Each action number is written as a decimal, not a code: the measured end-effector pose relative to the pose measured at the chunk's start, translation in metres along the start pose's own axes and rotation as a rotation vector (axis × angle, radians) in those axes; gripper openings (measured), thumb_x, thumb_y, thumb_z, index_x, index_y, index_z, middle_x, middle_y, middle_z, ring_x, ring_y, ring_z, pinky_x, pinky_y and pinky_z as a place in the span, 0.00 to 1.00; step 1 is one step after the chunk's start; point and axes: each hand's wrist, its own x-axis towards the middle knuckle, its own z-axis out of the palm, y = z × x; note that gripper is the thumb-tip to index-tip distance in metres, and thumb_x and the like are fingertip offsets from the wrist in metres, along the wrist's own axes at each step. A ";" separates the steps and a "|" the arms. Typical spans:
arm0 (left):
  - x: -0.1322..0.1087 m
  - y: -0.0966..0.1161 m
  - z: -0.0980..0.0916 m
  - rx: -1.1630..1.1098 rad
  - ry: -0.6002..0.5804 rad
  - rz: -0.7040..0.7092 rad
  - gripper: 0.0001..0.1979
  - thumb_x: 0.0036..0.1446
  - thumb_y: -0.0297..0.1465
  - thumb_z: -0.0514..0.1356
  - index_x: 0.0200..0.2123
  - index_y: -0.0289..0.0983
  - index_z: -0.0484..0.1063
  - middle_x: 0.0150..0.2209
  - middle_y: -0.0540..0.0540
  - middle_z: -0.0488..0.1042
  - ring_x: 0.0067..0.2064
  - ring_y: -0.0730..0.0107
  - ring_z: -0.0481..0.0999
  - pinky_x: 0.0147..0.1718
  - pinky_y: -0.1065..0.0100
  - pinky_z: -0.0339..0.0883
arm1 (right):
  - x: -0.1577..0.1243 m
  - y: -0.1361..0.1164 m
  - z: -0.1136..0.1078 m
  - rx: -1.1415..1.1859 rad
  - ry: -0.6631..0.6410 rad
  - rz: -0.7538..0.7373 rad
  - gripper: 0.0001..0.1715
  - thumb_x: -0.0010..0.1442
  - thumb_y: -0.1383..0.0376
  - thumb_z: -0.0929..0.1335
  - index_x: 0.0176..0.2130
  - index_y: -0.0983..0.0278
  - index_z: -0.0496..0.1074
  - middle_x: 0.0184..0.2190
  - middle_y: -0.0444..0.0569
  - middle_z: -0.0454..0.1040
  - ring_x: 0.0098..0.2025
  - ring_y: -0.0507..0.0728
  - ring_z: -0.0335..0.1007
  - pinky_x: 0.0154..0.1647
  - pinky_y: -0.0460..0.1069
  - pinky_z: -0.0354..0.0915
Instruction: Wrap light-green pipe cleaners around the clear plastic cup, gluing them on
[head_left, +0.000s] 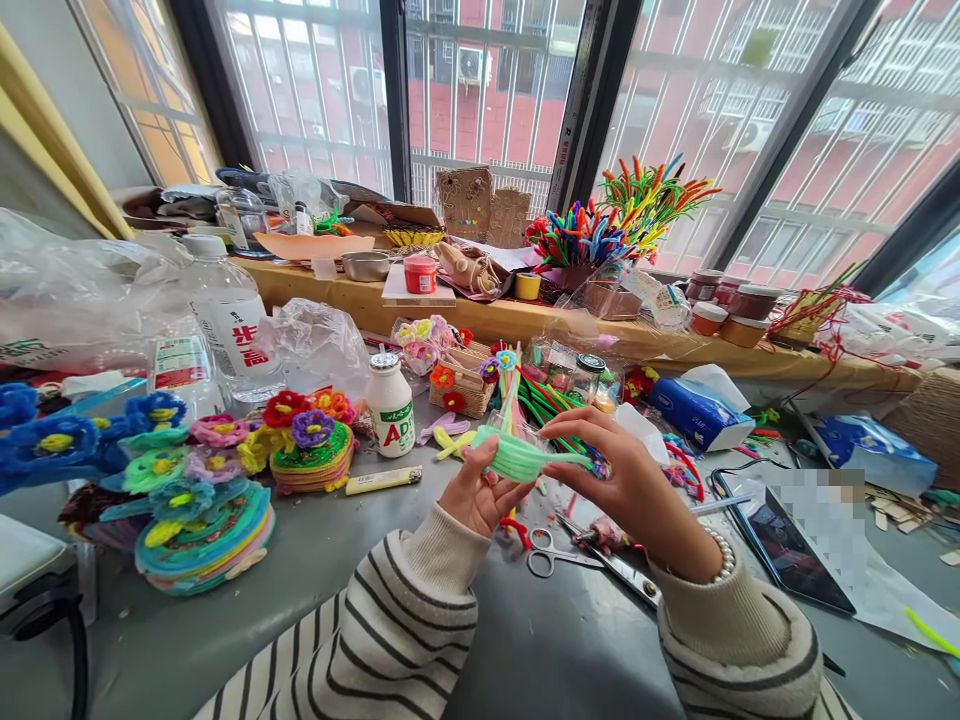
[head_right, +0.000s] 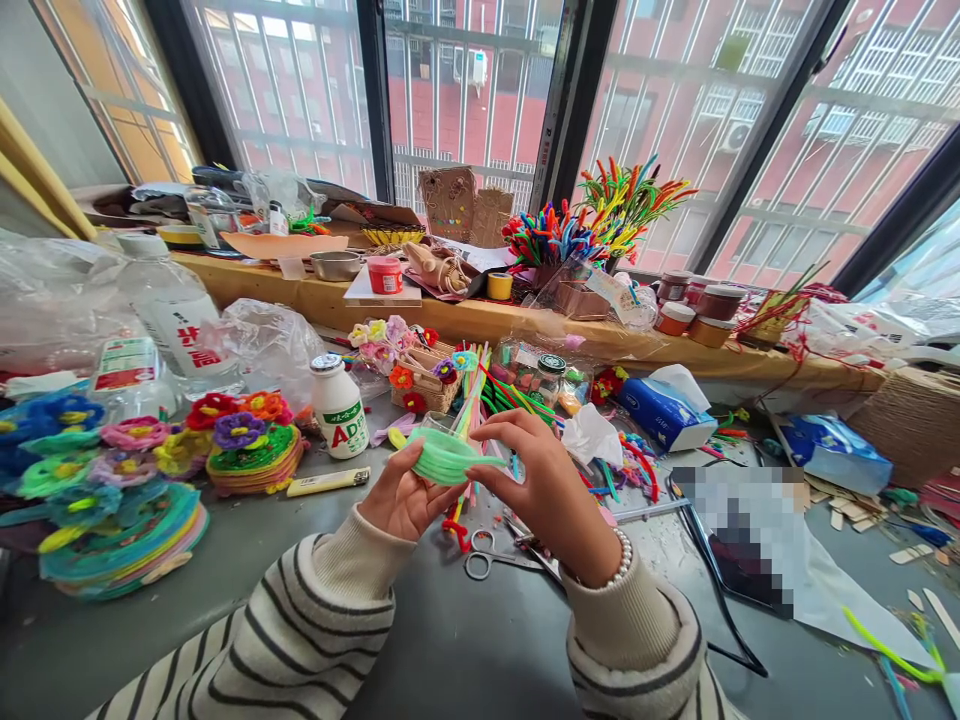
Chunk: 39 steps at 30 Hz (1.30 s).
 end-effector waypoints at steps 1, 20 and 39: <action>0.001 -0.001 -0.001 0.006 0.000 0.008 0.21 0.55 0.29 0.53 0.51 0.27 0.55 0.34 0.41 0.74 0.31 0.66 0.77 0.31 0.68 0.72 | 0.000 0.001 0.001 0.027 -0.002 -0.001 0.14 0.52 0.62 0.67 0.40 0.62 0.68 0.40 0.51 0.68 0.45 0.56 0.63 0.47 0.52 0.60; -0.005 0.000 -0.010 0.112 -0.328 -0.190 0.15 0.50 0.35 0.56 0.37 0.30 0.67 0.31 0.42 0.76 0.33 0.62 0.76 0.38 0.61 0.67 | -0.001 0.001 -0.014 0.178 -0.182 -0.016 0.06 0.57 0.64 0.63 0.30 0.64 0.67 0.29 0.45 0.70 0.34 0.51 0.65 0.37 0.47 0.61; 0.006 -0.015 -0.011 0.407 -0.259 0.414 0.21 0.37 0.31 0.67 0.37 0.32 0.69 0.36 0.41 0.75 0.41 0.58 0.73 0.44 0.60 0.63 | 0.000 0.001 -0.005 0.144 -0.129 -0.001 0.10 0.51 0.59 0.68 0.32 0.62 0.69 0.41 0.49 0.67 0.45 0.55 0.63 0.47 0.52 0.59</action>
